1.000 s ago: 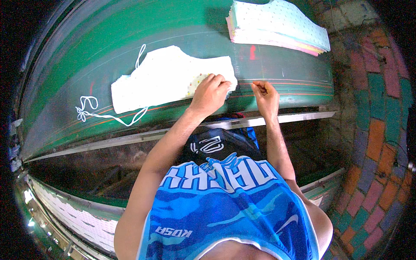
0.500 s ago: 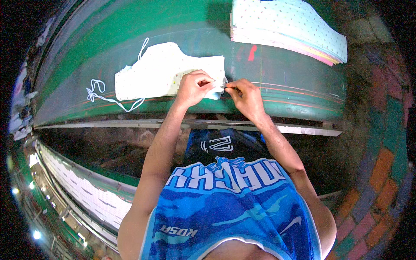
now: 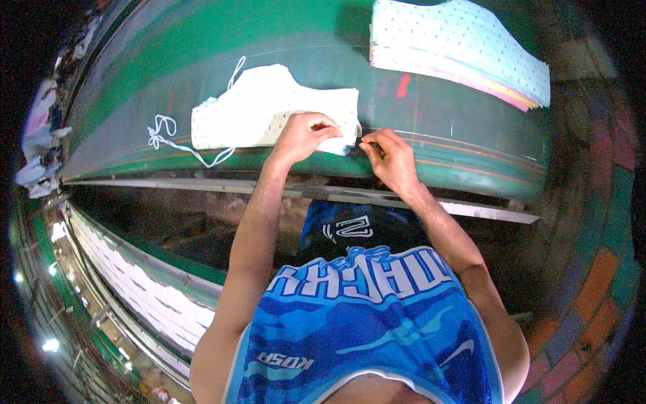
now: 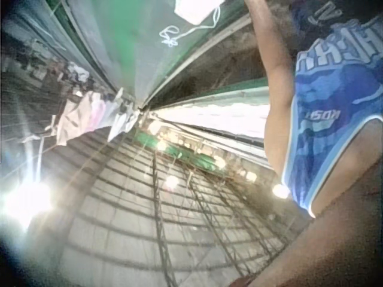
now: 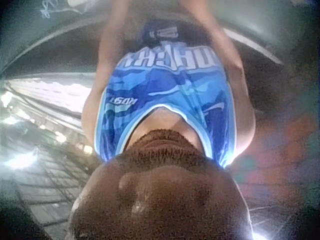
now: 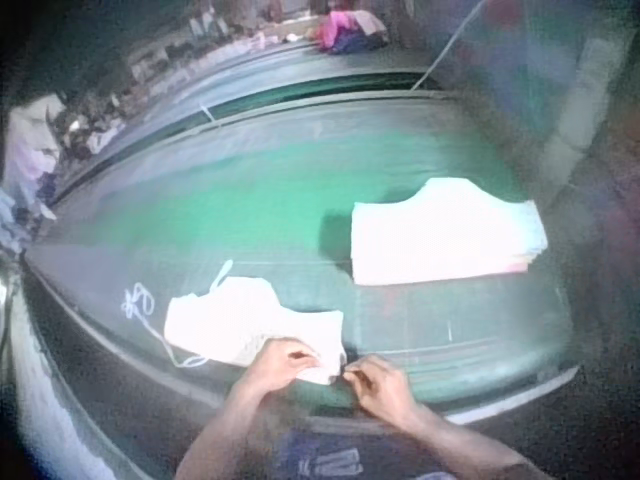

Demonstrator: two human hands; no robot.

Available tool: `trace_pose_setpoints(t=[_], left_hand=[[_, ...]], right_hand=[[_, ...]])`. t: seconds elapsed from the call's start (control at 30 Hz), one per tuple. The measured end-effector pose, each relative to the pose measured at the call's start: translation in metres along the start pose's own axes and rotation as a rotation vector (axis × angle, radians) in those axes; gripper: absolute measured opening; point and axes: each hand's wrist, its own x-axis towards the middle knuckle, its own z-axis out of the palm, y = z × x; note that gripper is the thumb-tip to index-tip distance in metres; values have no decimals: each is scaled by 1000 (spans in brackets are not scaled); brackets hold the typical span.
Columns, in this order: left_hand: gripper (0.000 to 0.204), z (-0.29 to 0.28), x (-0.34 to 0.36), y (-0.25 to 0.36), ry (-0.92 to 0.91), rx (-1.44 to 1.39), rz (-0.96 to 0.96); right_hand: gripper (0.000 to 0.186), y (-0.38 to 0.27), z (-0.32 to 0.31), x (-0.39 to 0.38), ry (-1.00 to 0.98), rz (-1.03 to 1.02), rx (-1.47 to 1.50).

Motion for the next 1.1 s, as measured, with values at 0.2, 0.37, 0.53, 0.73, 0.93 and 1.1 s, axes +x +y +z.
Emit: trace_pose_setpoints(t=[0.2, 0.37, 0.53, 0.73, 0.93, 1.1], left_hand=[[12, 6, 13, 2, -96, 36, 27], [13, 30, 21, 12, -65, 51, 76], [18, 45, 36, 1, 4, -43, 257], [18, 50, 48, 9, 16, -47, 225], [21, 59, 59, 2, 42, -3, 235], [30, 66, 53, 15, 74, -55, 319]], right_hand=[[19, -2, -13, -2, -7, -142, -101], [21, 16, -25, 6, 31, -172, -155], [22, 20, -30, 20, 7, -124, -117], [19, 29, -39, 39, -54, -114, -223], [14, 35, -48, 40, -37, -150, -155], [12, 34, -52, 65, -60, -271, -246]])
